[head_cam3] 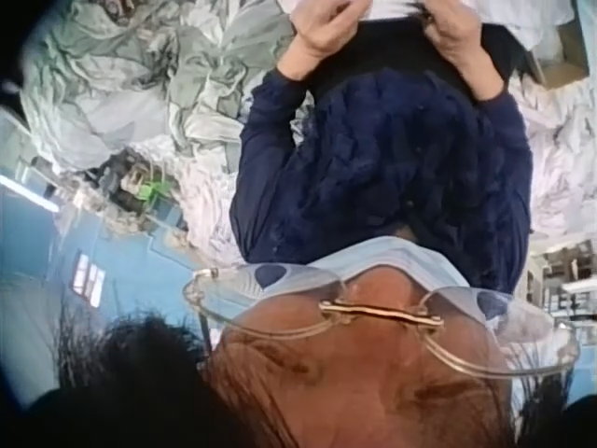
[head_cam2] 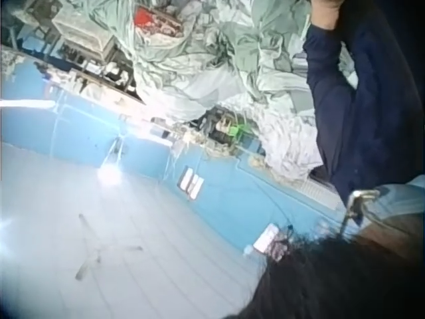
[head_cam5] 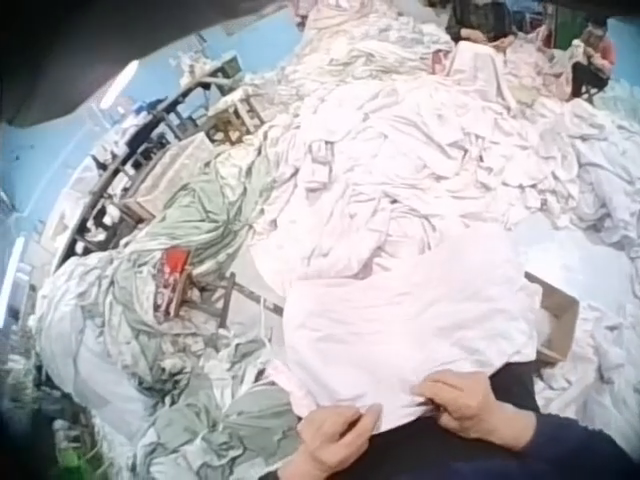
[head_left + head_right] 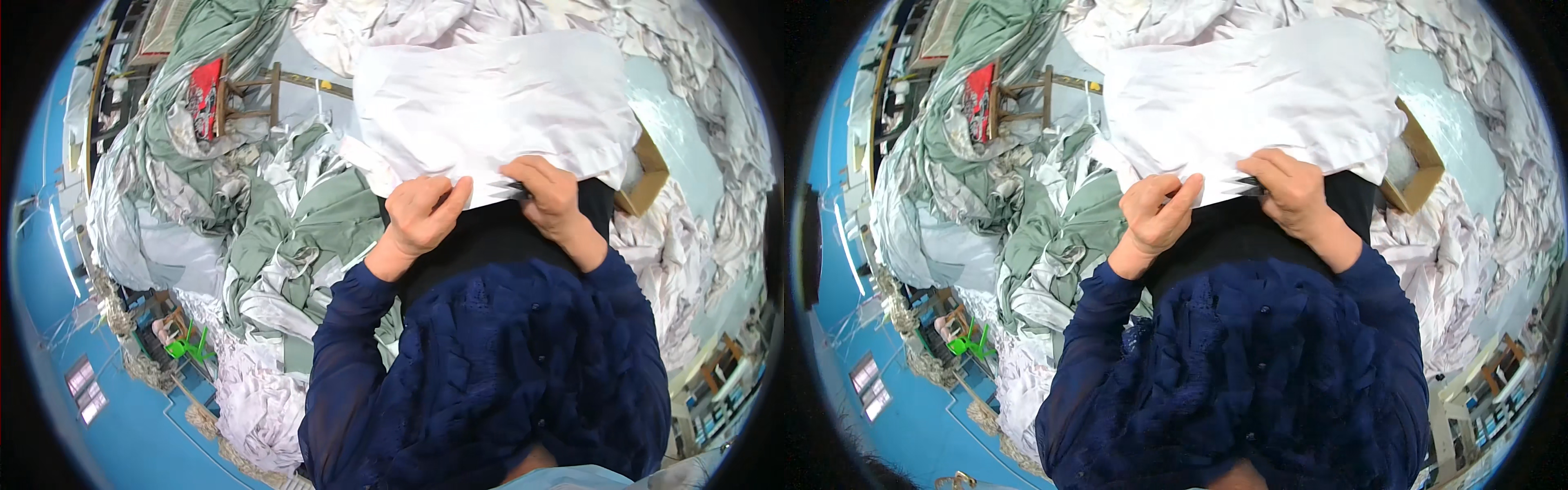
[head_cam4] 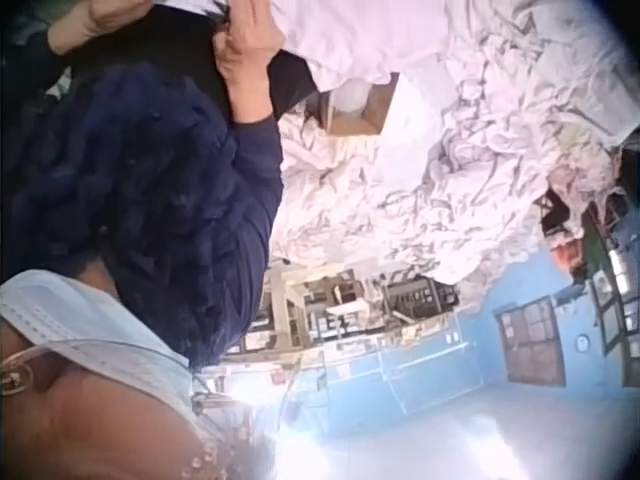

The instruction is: Trimming loose threads from fabric pieces using a pair of snips.

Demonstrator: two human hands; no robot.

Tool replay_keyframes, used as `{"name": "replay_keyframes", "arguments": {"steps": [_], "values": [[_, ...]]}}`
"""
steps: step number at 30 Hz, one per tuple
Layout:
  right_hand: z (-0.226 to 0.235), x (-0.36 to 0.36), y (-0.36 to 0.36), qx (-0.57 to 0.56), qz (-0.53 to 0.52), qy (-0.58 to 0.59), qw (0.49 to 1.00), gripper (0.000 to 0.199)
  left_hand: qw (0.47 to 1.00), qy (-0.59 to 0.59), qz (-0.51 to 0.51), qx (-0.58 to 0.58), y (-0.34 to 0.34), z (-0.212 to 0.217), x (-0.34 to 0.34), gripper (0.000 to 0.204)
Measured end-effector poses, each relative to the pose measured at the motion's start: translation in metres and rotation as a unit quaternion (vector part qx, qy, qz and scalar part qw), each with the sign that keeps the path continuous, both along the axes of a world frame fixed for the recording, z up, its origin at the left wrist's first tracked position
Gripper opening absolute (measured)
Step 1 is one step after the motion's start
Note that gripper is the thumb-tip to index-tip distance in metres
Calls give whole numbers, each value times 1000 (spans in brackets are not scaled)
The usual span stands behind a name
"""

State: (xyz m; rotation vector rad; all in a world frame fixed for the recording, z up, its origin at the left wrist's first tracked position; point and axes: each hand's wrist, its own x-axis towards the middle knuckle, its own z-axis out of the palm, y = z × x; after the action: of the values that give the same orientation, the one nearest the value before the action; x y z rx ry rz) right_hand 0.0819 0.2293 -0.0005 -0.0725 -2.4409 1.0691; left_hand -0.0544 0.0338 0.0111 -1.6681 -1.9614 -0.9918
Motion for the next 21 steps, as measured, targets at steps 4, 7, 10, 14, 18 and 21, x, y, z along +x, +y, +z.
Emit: {"name": "replay_keyframes", "arguments": {"steps": [4, 7, 10, 14, 18, 21], "values": [[19, 8, 15, 33, -46, 28, 998, 48, 997, 5, 82, -1, -19, -8, -9, 34], [26, 18, 33, 68, -115, 46, 990, 52, 987, 8, 157, -38, -44, -19, -28, 36], [26, 25, 47, 68, -153, 26, 986, 52, 972, 12, 223, -74, -65, -26, -41, 38], [14, 31, 62, 72, -182, 35, 980, 51, 962, 23, 258, -88, -83, -30, -41, 40], [3, 34, 66, 76, -197, 42, 977, 50, 963, 36, 262, -46, -91, -31, -35, 40], [-5, 38, 66, 62, -199, 35, 977, 50, 962, 36, 267, -38, -94, -27, -28, 39]]}}
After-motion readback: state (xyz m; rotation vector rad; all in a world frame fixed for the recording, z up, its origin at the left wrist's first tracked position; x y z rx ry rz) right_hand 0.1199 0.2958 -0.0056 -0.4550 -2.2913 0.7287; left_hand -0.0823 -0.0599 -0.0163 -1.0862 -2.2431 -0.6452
